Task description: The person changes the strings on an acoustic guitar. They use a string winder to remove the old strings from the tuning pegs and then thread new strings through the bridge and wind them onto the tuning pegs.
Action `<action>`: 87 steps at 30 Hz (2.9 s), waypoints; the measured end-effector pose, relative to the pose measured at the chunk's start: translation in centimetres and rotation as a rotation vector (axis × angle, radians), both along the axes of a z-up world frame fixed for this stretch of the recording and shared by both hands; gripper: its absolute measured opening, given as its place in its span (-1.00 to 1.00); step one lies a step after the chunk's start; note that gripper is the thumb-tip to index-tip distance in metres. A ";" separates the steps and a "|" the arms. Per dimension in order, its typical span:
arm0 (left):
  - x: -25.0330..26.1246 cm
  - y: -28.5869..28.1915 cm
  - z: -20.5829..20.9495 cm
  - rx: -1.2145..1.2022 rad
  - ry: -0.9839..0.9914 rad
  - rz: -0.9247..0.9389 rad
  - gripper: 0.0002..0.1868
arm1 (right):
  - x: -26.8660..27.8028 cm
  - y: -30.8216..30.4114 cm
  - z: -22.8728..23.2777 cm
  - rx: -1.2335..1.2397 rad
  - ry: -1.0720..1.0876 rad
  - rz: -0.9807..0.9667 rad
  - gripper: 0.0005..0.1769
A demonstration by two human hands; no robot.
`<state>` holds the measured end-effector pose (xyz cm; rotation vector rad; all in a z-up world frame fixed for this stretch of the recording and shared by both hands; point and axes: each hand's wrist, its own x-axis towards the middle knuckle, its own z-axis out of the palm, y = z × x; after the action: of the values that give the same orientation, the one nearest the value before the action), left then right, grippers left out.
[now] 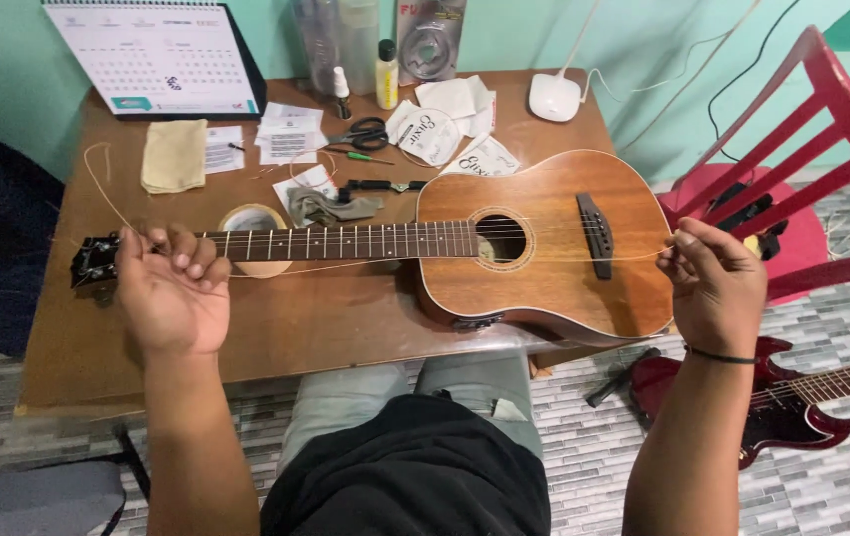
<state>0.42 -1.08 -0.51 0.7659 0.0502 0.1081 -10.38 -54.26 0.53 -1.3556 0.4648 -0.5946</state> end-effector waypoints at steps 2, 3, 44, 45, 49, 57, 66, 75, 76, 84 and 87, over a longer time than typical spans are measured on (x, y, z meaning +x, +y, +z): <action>0.2 -0.1 -0.3 -0.067 0.026 -0.003 -0.75 | 0.0 -0.4 -0.4 0.018 -0.008 0.036 -0.85; 0.4 -0.1 -0.4 -0.132 0.051 -0.001 -0.75 | 0.0 -0.7 -0.7 0.037 -0.016 0.077 -0.83; 2.2 -2.5 0.2 0.187 0.105 0.211 -0.56 | 3.8 -2.1 -2.7 -1.237 0.381 0.296 -0.70; 2.2 -2.2 0.1 0.186 0.105 0.219 -0.56 | 3.8 -2.2 -2.7 -1.262 0.382 0.284 -0.65; 2.5 -1.3 -1.0 0.219 0.091 0.241 -0.57 | 4.1 0.5 -0.7 -1.205 0.345 0.259 -0.75; 4.1 1.0 -4.4 0.299 0.046 0.196 -0.55 | 8.8 13.7 2.4 -1.272 0.069 0.571 -0.66; 3.9 2.2 -6.1 0.280 0.125 0.196 -0.62 | 13.7 32.6 3.4 -1.157 -0.148 0.933 -0.73; 2.6 4.5 -8.2 0.244 0.197 0.272 -0.69 | 17.1 41.9 -0.9 -1.182 -0.144 1.009 -0.86; 2.3 5.0 -8.2 0.240 0.202 0.282 -0.69 | 17.4 42.4 -1.3 -1.184 -0.146 1.020 -0.86; 1.6 7.8 -9.5 0.257 0.285 0.288 -0.71 | 18.5 45.6 -2.9 -1.208 -0.145 0.996 -0.92; 0.1 9.2 -8.0 0.290 0.314 0.334 -0.72 | 18.8 46.7 -2.5 -1.188 -0.173 0.997 -0.94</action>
<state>0.51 8.15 -8.53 1.0551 0.4697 0.3173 8.38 -7.61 -1.98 -2.3442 -0.8569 -0.0785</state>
